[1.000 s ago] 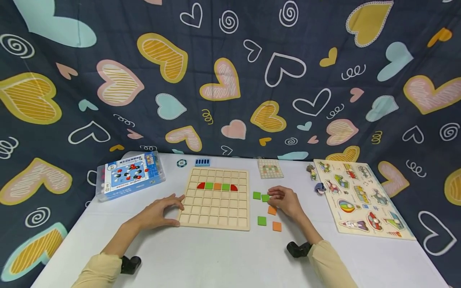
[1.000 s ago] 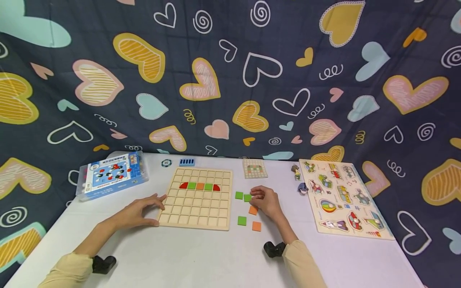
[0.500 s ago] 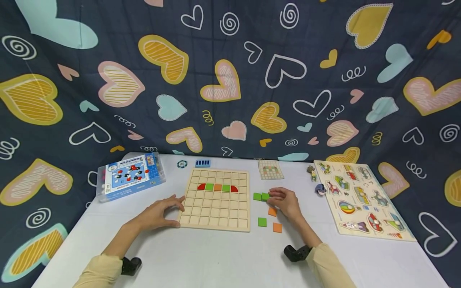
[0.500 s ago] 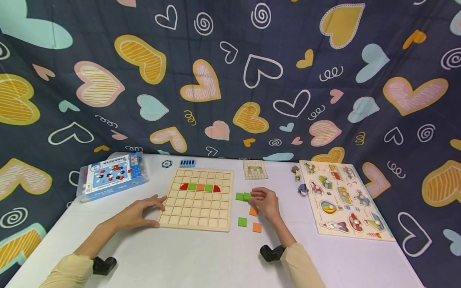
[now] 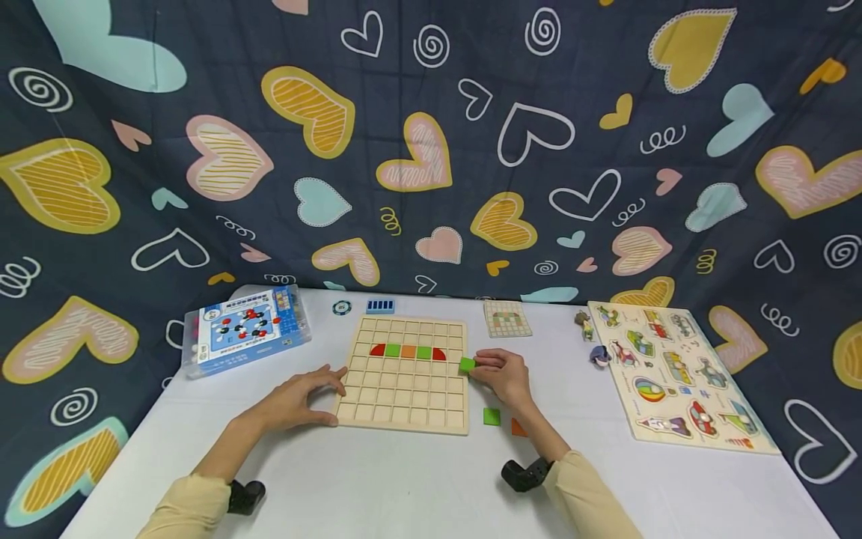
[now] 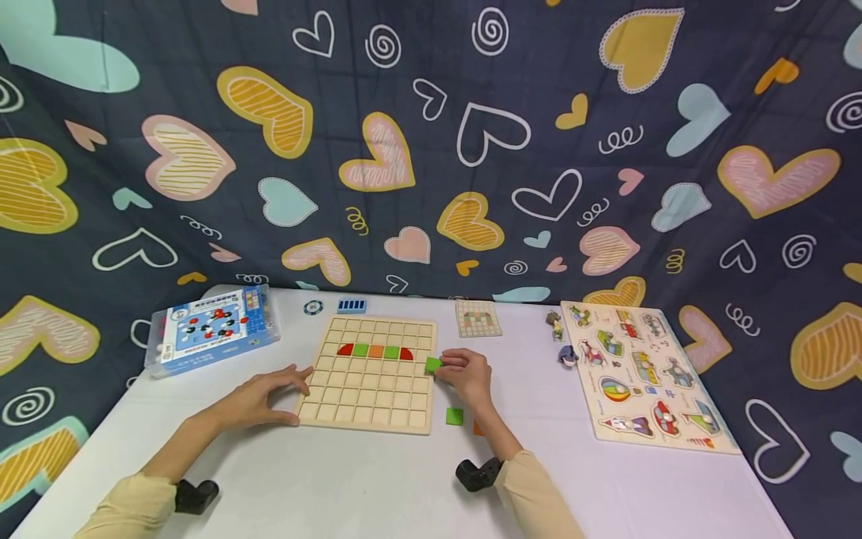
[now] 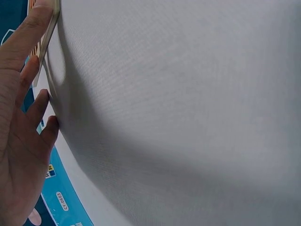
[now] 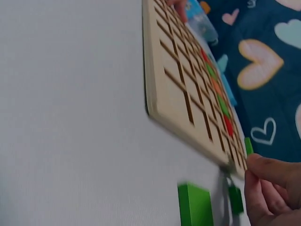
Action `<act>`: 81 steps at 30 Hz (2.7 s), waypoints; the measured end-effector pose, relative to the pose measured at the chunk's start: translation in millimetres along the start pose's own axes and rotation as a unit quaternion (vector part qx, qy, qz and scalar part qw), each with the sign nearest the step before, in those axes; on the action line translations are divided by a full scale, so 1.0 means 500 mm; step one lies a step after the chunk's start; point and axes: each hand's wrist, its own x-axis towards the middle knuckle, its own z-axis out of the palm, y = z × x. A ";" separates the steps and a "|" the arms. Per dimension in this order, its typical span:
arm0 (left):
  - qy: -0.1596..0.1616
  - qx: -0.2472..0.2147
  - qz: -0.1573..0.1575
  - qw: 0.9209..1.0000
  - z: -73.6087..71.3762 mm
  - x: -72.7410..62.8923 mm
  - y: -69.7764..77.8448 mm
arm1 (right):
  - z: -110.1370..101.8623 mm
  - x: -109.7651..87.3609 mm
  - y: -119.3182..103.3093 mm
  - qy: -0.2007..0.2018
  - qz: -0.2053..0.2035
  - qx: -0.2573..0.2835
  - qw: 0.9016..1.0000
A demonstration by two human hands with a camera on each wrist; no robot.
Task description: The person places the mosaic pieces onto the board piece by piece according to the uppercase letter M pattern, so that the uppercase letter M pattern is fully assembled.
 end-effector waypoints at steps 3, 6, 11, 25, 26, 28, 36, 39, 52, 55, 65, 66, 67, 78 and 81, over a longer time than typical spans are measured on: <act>-0.005 -0.002 -0.004 1.000 0.000 0.001 0.000 | 0.025 -0.001 -0.002 -0.004 -0.008 0.020 1.000; -0.009 -0.002 -0.010 1.000 0.000 0.003 0.002 | 0.049 -0.006 -0.006 -0.008 -0.017 0.044 0.999; -0.006 0.004 -0.006 1.000 -0.003 0.003 0.003 | 0.093 -0.009 -0.015 -0.018 -0.046 0.050 0.998; -0.007 -0.002 -0.001 1.000 -0.001 0.000 -0.004 | 0.207 0.002 -0.036 -0.053 -0.167 0.032 0.984; -0.007 -0.001 0.000 1.000 -0.001 0.000 -0.004 | 0.213 0.003 -0.037 -0.056 -0.171 0.029 0.983; -0.007 0.000 0.004 1.000 -0.001 0.000 -0.005 | 0.225 0.005 -0.041 -0.060 -0.177 0.021 0.982; -0.009 -0.004 0.007 1.000 -0.002 0.000 -0.001 | 0.257 0.015 -0.047 -0.074 -0.175 0.013 0.982; -0.008 -0.004 0.004 1.000 -0.002 0.000 -0.001 | 0.262 0.015 -0.051 -0.079 -0.175 0.015 0.981; -0.010 -0.004 -0.002 1.000 0.001 -0.001 -0.003 | 0.281 0.009 -0.060 -0.098 -0.184 0.013 0.978; -0.009 -0.004 -0.002 1.000 0.001 -0.001 -0.003 | 0.285 0.009 -0.061 -0.100 -0.187 0.014 0.977; -0.001 0.002 -0.003 1.000 -0.001 -0.003 -0.005 | 0.253 0.003 -0.089 -0.141 -0.163 0.033 0.976; -0.001 -0.001 -0.006 1.000 -0.001 -0.002 -0.005 | 0.241 -0.004 -0.100 -0.152 -0.157 0.040 0.975; -0.002 -0.002 -0.009 1.000 -0.001 -0.002 -0.005 | 0.232 -0.005 -0.101 -0.162 -0.154 0.045 0.974; -0.004 -0.001 -0.014 1.000 0.001 0.001 -0.002 | 0.102 -0.022 -0.050 -0.164 -0.089 0.096 0.978; -0.004 -0.003 -0.014 1.000 0.001 0.002 -0.001 | 0.056 -0.029 -0.036 -0.146 -0.072 0.083 0.983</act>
